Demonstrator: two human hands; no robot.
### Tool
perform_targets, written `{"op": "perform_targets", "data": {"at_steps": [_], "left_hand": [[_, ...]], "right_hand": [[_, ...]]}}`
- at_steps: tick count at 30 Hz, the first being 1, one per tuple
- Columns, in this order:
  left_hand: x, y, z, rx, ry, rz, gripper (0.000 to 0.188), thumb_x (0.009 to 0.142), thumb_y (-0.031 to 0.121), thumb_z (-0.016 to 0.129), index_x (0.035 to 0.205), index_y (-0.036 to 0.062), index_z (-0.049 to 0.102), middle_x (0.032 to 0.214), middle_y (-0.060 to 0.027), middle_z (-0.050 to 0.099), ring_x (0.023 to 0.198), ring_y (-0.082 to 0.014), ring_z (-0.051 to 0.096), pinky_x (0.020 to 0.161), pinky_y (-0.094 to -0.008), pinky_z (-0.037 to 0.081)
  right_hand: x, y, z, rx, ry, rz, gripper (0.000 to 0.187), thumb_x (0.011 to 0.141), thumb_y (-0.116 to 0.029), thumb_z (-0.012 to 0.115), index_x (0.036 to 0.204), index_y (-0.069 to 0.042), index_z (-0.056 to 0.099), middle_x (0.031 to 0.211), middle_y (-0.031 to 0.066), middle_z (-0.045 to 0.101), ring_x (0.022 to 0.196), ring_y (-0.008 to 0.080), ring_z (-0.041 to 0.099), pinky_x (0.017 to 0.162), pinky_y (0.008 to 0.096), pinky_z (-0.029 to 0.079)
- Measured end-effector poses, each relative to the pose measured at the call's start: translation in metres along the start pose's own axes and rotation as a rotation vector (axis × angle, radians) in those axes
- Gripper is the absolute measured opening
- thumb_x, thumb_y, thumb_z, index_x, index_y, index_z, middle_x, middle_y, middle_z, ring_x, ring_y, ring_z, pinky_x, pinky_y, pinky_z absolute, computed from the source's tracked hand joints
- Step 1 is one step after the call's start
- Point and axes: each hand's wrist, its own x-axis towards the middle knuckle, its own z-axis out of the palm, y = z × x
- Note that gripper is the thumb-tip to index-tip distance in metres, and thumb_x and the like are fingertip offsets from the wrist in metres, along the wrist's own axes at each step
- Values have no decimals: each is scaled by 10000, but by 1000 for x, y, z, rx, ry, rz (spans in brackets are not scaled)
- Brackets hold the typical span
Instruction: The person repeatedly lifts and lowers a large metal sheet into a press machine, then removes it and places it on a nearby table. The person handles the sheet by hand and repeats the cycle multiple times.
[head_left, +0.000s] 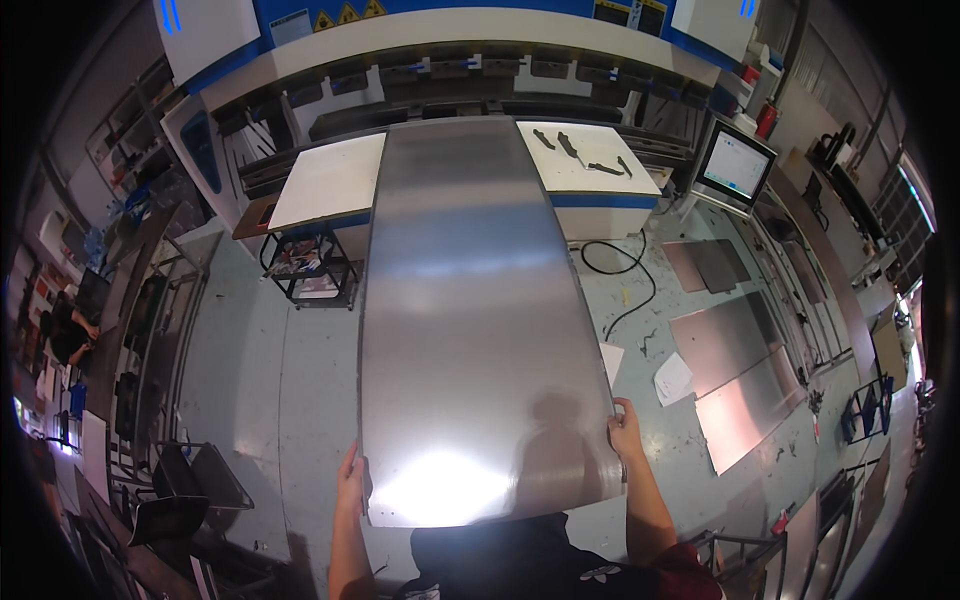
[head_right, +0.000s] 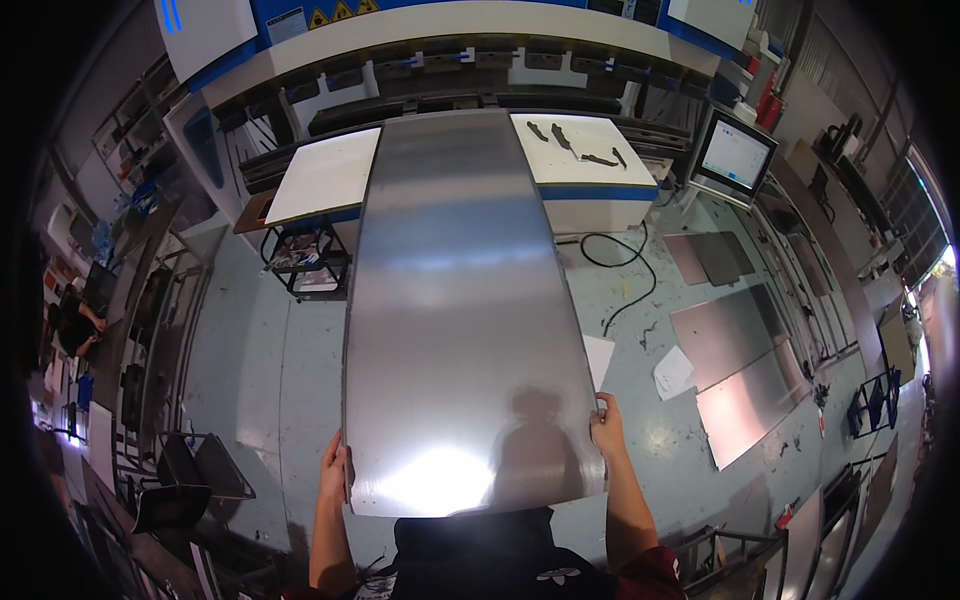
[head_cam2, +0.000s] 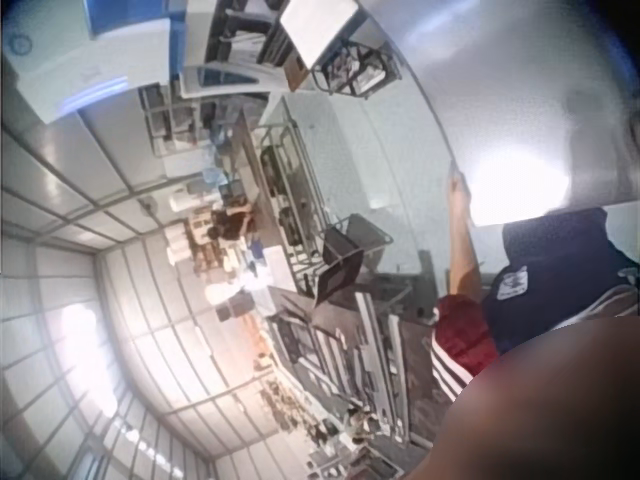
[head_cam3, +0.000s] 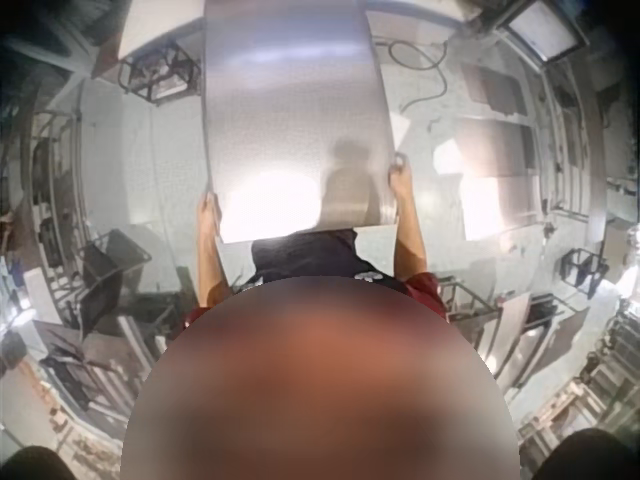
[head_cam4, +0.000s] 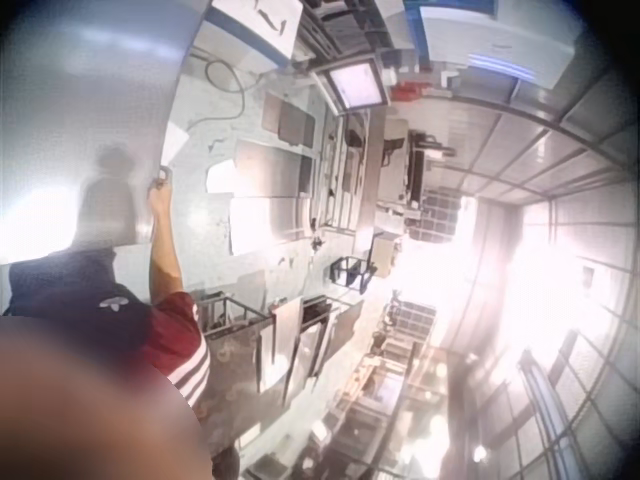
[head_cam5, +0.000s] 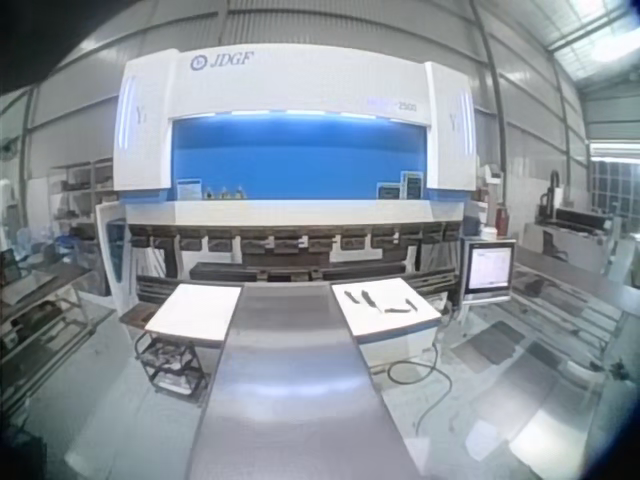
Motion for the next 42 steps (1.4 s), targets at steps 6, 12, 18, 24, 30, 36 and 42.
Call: {"op": "perform_targets", "data": {"at_steps": [6, 12, 18, 24, 30, 36, 42], "left_hand": [[5, -7, -5, -5, -31, 27, 487, 1064, 102, 496, 1542, 63, 412, 1437, -135, 561, 1254, -235, 584, 1052, -358, 481], [8, -11, -8, 1, -24, 21, 502, 1054, 104, 520, 1541, 49, 412, 1473, -146, 526, 1310, -234, 532, 1096, -352, 424], [3, -2, -1, -47, -49, 18, 508, 1048, 92, 531, 1535, 18, 409, 1469, -165, 528, 1308, -240, 536, 1101, -348, 420], [0, 4, 6, -74, -38, -12, 506, 1053, 84, 520, 1538, 13, 396, 1450, -167, 542, 1276, -250, 564, 1067, -356, 460], [-1, 5, 7, -54, -28, -1, 502, 1058, 89, 508, 1540, 11, 390, 1444, -166, 546, 1265, -255, 574, 1055, -362, 473], [-1, 3, 6, -57, -43, 10, 505, 1058, 88, 506, 1543, 14, 389, 1451, -166, 541, 1276, -248, 566, 1072, -354, 454], [2, -1, 0, -48, -43, 16, 496, 1060, 95, 503, 1539, 18, 400, 1466, -150, 534, 1303, -234, 542, 1096, -338, 424]], "right_hand": [[1, 4, 0, 20, 1, 8, 416, 935, 62, 520, 1317, -101, 518, 733, -5, 542, 605, 67, 466, 539, 245, 361], [-2, -1, 1, 44, 43, 7, 402, 902, 68, 545, 1273, -86, 545, 709, -32, 476, 601, 70, 429, 546, 259, 355], [-3, -5, 0, 30, 61, -27, 398, 876, 68, 562, 1245, -81, 560, 687, -39, 447, 602, 76, 410, 557, 270, 360], [-4, -4, 1, 44, 73, -40, 388, 875, 67, 557, 1235, -79, 563, 680, -30, 474, 605, 79, 430, 561, 275, 371], [-3, -6, -1, 23, 58, -26, 392, 875, 66, 553, 1240, -78, 556, 677, -29, 477, 601, 83, 438, 561, 281, 379], [1, 0, 0, 27, 53, -24, 413, 868, 76, 548, 1253, -72, 545, 663, -37, 463, 579, 78, 425, 527, 279, 353], [1, -4, 1, 75, 49, 24, 428, 871, 90, 535, 1267, -71, 543, 671, -36, 471, 577, 71, 424, 516, 272, 340]]}}
